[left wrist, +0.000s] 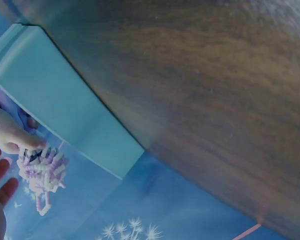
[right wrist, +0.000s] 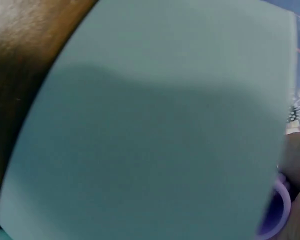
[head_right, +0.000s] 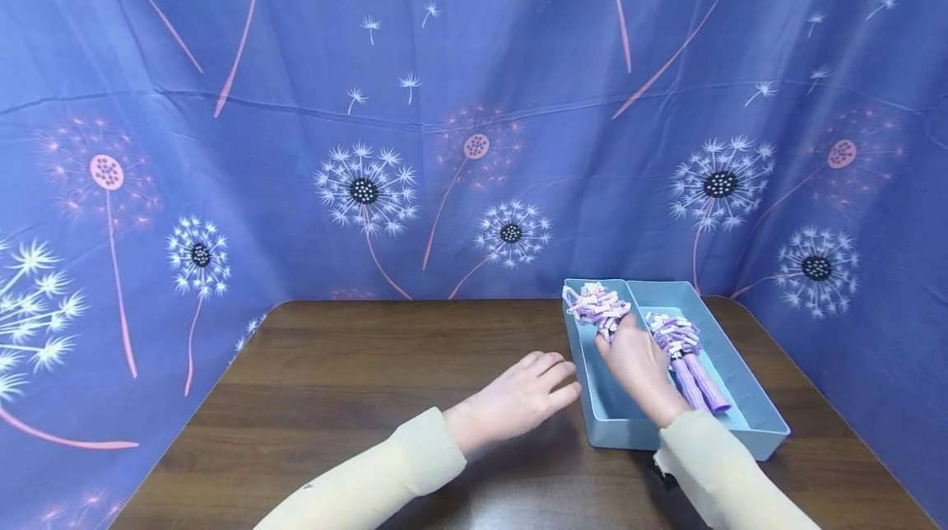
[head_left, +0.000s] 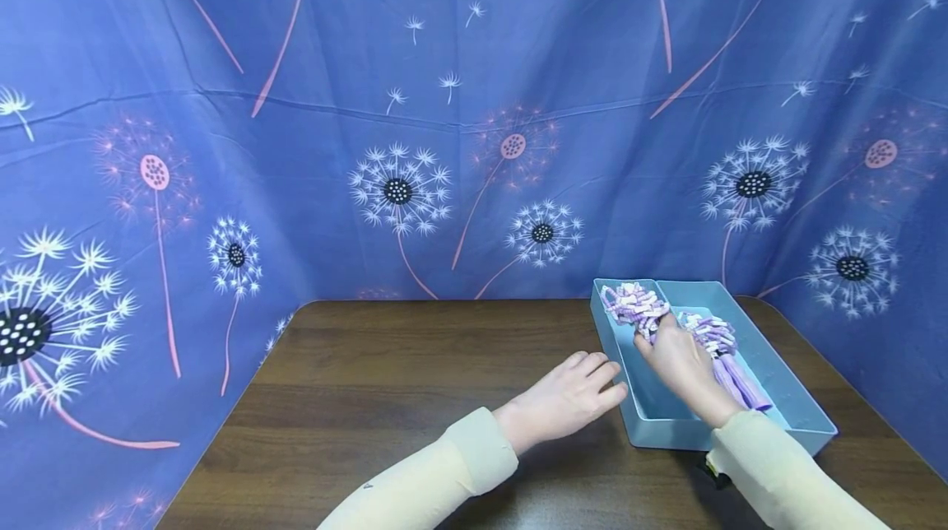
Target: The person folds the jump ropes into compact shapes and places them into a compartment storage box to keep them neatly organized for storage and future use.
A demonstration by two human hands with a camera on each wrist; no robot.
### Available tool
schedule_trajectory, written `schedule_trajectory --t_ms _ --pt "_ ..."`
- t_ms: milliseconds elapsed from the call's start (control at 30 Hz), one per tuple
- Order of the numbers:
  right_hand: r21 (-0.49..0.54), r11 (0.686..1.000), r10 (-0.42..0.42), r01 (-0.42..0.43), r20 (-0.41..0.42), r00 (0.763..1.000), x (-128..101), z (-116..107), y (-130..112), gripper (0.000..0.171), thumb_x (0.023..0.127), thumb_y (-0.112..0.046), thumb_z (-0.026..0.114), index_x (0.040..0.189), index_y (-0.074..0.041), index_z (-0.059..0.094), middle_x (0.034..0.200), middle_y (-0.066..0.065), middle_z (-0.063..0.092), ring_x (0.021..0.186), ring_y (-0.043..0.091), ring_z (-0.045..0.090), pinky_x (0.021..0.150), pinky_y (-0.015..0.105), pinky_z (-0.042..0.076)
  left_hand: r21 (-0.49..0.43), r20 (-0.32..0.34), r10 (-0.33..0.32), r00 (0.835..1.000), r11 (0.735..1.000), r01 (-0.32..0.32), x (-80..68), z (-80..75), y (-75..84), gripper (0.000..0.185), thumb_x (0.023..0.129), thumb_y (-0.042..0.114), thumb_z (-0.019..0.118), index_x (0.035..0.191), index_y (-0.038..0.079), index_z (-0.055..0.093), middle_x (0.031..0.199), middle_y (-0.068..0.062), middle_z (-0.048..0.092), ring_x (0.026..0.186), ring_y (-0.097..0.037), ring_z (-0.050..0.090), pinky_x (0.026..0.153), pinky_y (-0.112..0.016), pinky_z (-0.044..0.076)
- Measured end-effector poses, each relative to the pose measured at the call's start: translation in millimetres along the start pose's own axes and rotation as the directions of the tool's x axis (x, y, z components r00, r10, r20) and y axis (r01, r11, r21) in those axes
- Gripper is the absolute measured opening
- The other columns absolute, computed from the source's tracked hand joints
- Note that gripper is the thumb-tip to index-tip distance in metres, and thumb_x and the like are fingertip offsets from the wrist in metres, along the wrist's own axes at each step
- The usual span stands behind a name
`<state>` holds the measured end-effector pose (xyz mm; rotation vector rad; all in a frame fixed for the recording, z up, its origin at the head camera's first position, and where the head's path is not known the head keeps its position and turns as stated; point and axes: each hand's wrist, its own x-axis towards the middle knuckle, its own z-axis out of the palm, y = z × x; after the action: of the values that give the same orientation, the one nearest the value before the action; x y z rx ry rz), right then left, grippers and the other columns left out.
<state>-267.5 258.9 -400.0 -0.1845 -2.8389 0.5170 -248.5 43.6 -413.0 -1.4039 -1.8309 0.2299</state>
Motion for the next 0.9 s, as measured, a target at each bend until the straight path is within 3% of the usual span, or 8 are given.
schedule_trajectory --t_ms 233,500,667,900 --pt "0.000 0.999 0.050 -0.050 0.098 0.994 2.8 13.2 9.0 0.057 0.090 -0.032 0.053 0.109 0.020 0.038 0.076 0.031 0.057 0.063 0.037 0.059 0.051 0.048 0.043 -0.040 0.074 0.073 0.995 0.997 -0.070 2.6 16.7 9.8 0.026 0.100 0.017 0.036 0.116 0.022 0.055 0.125 0.001 0.054 0.117 -0.015 0.049 0.096 -0.028 0.039" --pt "-0.020 0.994 0.110 -0.108 0.134 0.985 5.8 26.5 17.9 0.057 0.089 -0.030 0.053 0.109 0.021 0.037 0.074 0.029 0.055 0.066 0.038 0.058 0.055 0.049 0.045 -0.067 0.137 0.125 0.983 0.991 -0.117 4.0 24.1 18.4 0.025 0.101 0.020 0.034 0.118 0.023 0.052 0.124 0.007 0.053 0.118 -0.011 0.046 0.096 -0.025 0.037" --pt "-0.023 0.987 0.159 -0.157 0.163 0.974 7.7 33.8 22.3 0.054 0.090 -0.028 0.051 0.108 0.021 0.035 0.077 0.033 0.054 0.066 0.040 0.059 0.054 0.048 0.045 -0.065 0.151 0.120 0.981 0.992 -0.112 3.7 25.4 21.5 0.025 0.101 0.022 0.034 0.118 0.024 0.052 0.125 0.008 0.053 0.118 -0.010 0.045 0.096 -0.025 0.037" --pt "-0.064 0.979 0.202 -0.193 0.223 0.954 11.7 41.2 19.6 0.065 0.093 -0.028 0.049 0.117 0.027 0.025 0.080 0.036 0.055 0.069 0.042 0.061 0.058 0.051 0.048 -0.079 0.165 0.095 0.982 0.993 -0.082 4.1 25.4 22.5 0.025 0.100 0.022 0.035 0.117 0.026 0.053 0.124 0.011 0.053 0.119 -0.009 0.045 0.097 -0.025 0.035"
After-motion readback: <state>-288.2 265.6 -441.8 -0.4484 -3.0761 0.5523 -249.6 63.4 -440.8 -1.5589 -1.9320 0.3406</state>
